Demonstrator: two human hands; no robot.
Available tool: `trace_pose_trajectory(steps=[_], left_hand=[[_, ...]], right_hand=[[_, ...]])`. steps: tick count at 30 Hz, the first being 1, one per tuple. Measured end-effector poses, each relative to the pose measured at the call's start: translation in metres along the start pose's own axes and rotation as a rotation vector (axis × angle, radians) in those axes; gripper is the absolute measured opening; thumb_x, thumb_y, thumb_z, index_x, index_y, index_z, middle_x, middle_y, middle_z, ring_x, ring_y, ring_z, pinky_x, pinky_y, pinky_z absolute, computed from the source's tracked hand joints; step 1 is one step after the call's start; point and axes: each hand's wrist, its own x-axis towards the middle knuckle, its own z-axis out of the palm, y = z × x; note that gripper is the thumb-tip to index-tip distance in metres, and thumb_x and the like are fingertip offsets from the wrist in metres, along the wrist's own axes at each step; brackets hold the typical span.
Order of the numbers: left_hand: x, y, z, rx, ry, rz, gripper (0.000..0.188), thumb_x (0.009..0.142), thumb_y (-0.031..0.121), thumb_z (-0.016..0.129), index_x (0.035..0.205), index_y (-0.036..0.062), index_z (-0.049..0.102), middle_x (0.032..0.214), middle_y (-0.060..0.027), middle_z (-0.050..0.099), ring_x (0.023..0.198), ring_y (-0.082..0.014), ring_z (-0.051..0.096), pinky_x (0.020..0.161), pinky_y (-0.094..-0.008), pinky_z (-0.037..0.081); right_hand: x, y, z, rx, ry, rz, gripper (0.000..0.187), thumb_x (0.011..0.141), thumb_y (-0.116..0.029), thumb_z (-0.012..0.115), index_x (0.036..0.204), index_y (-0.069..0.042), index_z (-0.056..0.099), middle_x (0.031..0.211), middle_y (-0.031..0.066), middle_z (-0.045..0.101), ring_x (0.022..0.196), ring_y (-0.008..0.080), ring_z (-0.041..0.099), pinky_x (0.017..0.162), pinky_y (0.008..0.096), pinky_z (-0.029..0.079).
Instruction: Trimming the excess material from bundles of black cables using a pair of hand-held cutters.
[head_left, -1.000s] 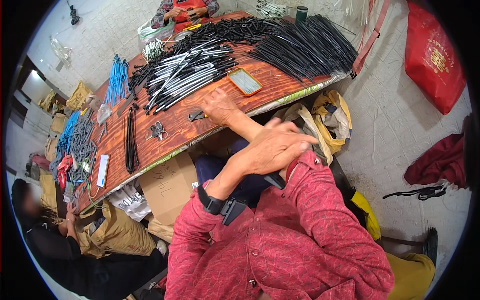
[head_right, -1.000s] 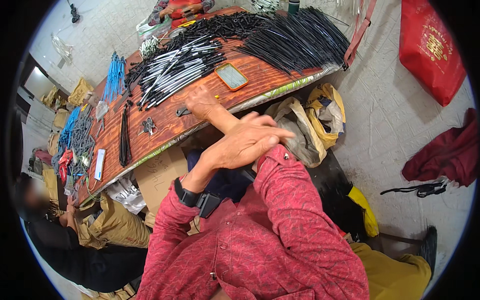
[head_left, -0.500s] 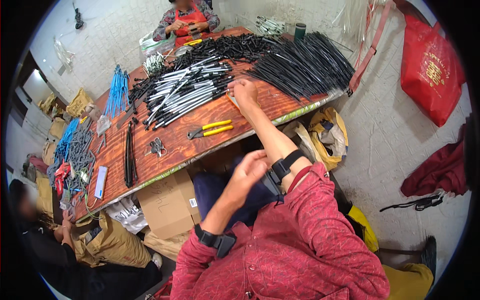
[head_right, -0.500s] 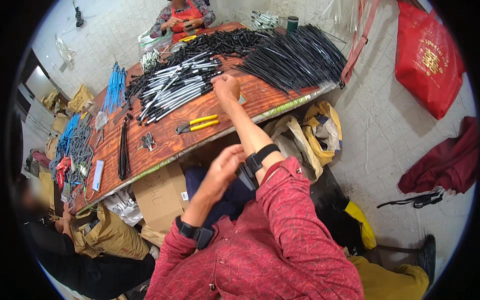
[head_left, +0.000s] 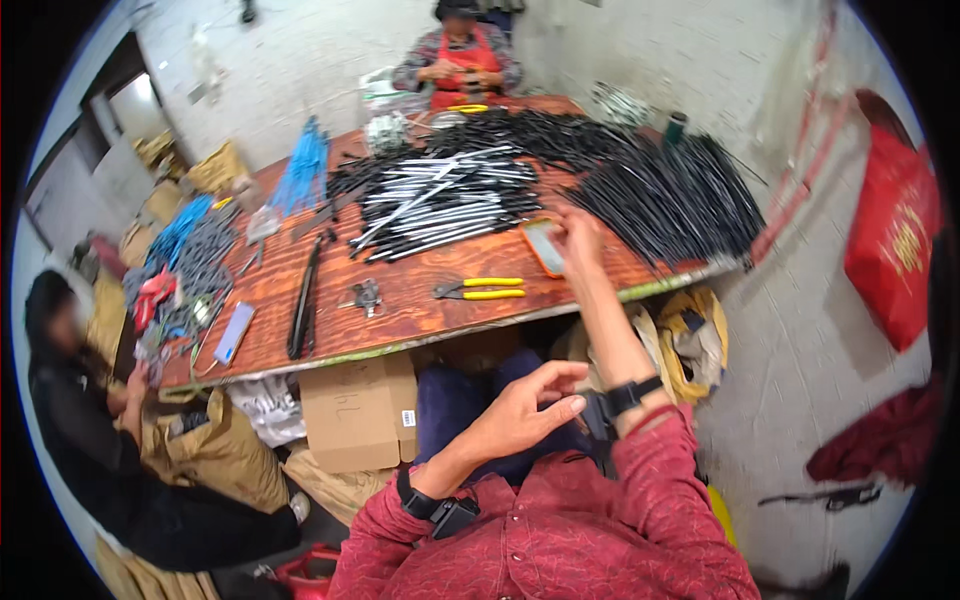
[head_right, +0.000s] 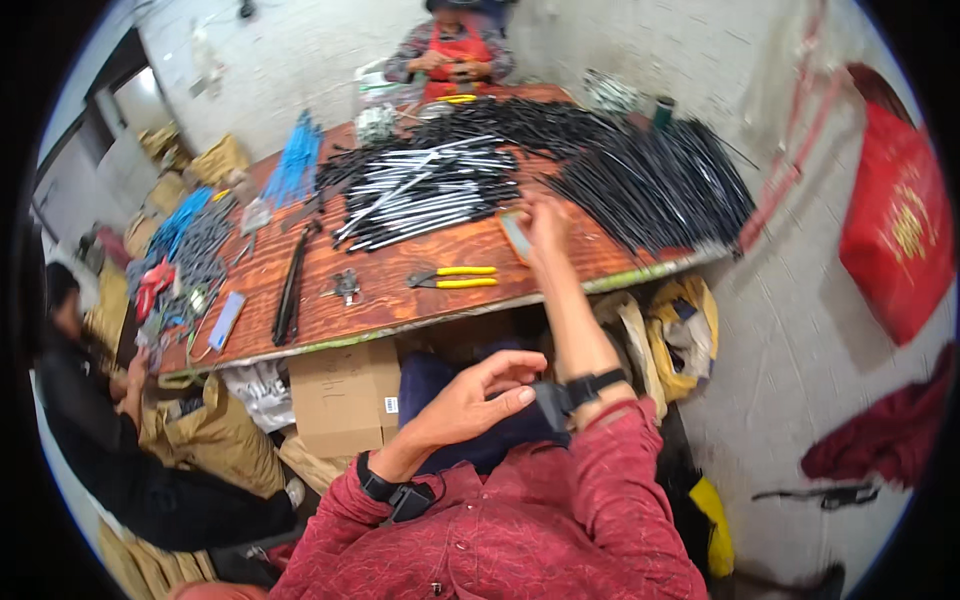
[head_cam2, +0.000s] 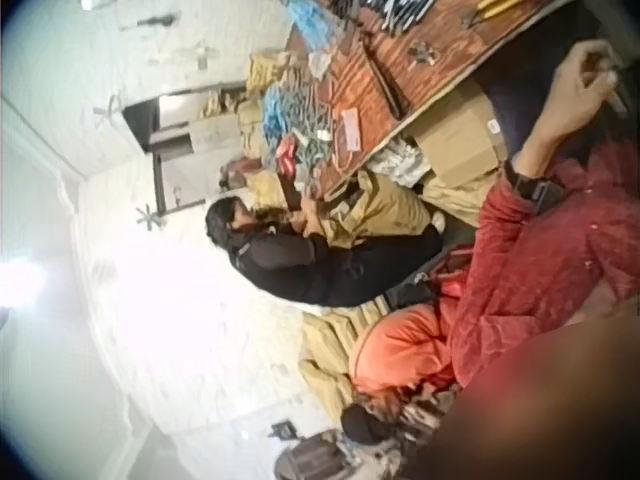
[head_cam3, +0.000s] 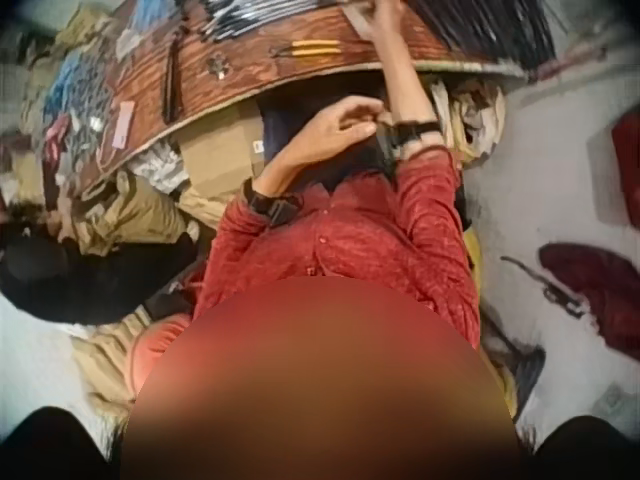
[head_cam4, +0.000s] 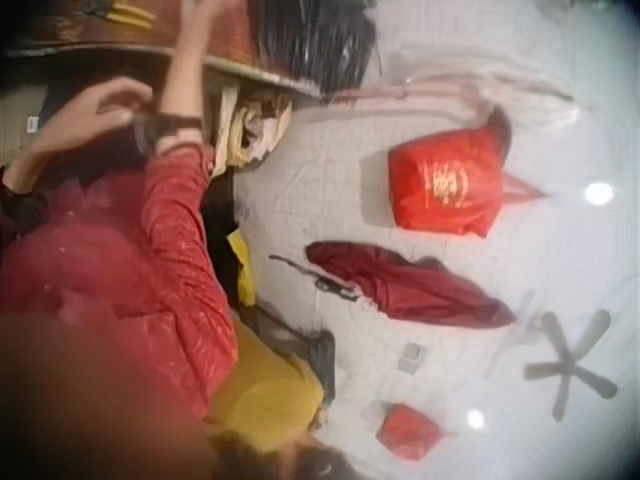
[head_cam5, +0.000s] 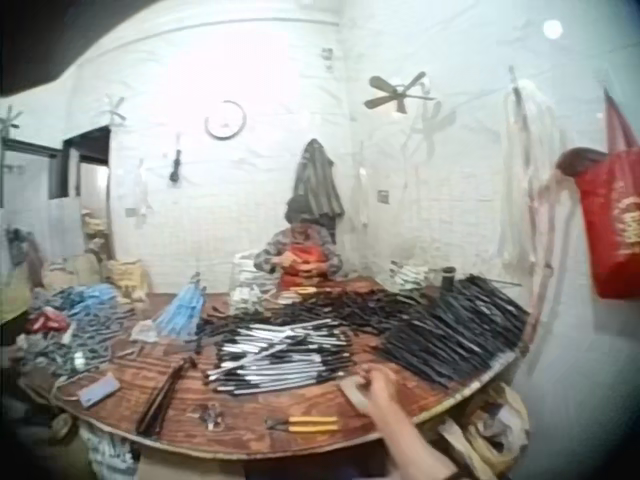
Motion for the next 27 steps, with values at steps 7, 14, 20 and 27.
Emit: trace_pose_trajectory(steps=[7,14,20,27], left_hand=[[-0.057,0.138,-0.003,-0.376,-0.439,0.777,0.023,0.09,0.005,0.063,0.113,0.0055,0.064,0.084,-0.0148,0.065,0.069,-0.0251,0.064,0.061,-0.0397,0.053],[-0.049,0.154,0.015,-0.369,-0.257,0.772,0.016,0.096,0.02,0.065,0.108,0.0271,0.072,0.088,-0.0132,0.069,0.063,-0.022,0.066,0.051,-0.0301,0.051],[-0.027,0.131,0.05,-0.185,0.358,1.321,0.016,0.085,0.012,0.071,0.099,0.0198,0.072,0.082,-0.0105,0.068,0.061,-0.0211,0.063,0.053,-0.0299,0.053],[-0.016,0.179,0.001,0.549,-0.001,1.11,0.005,0.072,0.008,0.068,0.077,0.0069,0.066,0.073,-0.0065,0.064,0.062,-0.0206,0.063,0.057,-0.0289,0.057]], right_hand=[[-0.062,-0.01,-0.045,-0.266,-0.113,-0.084,0.019,0.085,0.005,0.046,0.088,0.0,0.064,0.077,0.0046,0.062,0.062,0.0106,0.055,0.058,0.0258,0.049],[-0.092,0.011,-0.063,-0.68,-0.385,-0.191,0.021,0.084,0.003,0.045,0.084,0.001,0.067,0.074,0.0029,0.063,0.062,0.0089,0.056,0.059,0.0242,0.047],[-0.103,0.003,-0.052,-0.8,-0.402,-0.103,0.023,0.084,0.003,0.045,0.085,0.001,0.067,0.076,0.0027,0.065,0.063,0.0085,0.057,0.059,0.0243,0.046],[-0.097,0.013,-0.045,-0.953,-0.534,-0.162,0.022,0.084,0.003,0.045,0.086,0.001,0.067,0.08,0.0028,0.067,0.065,0.0088,0.058,0.061,0.0247,0.047]])
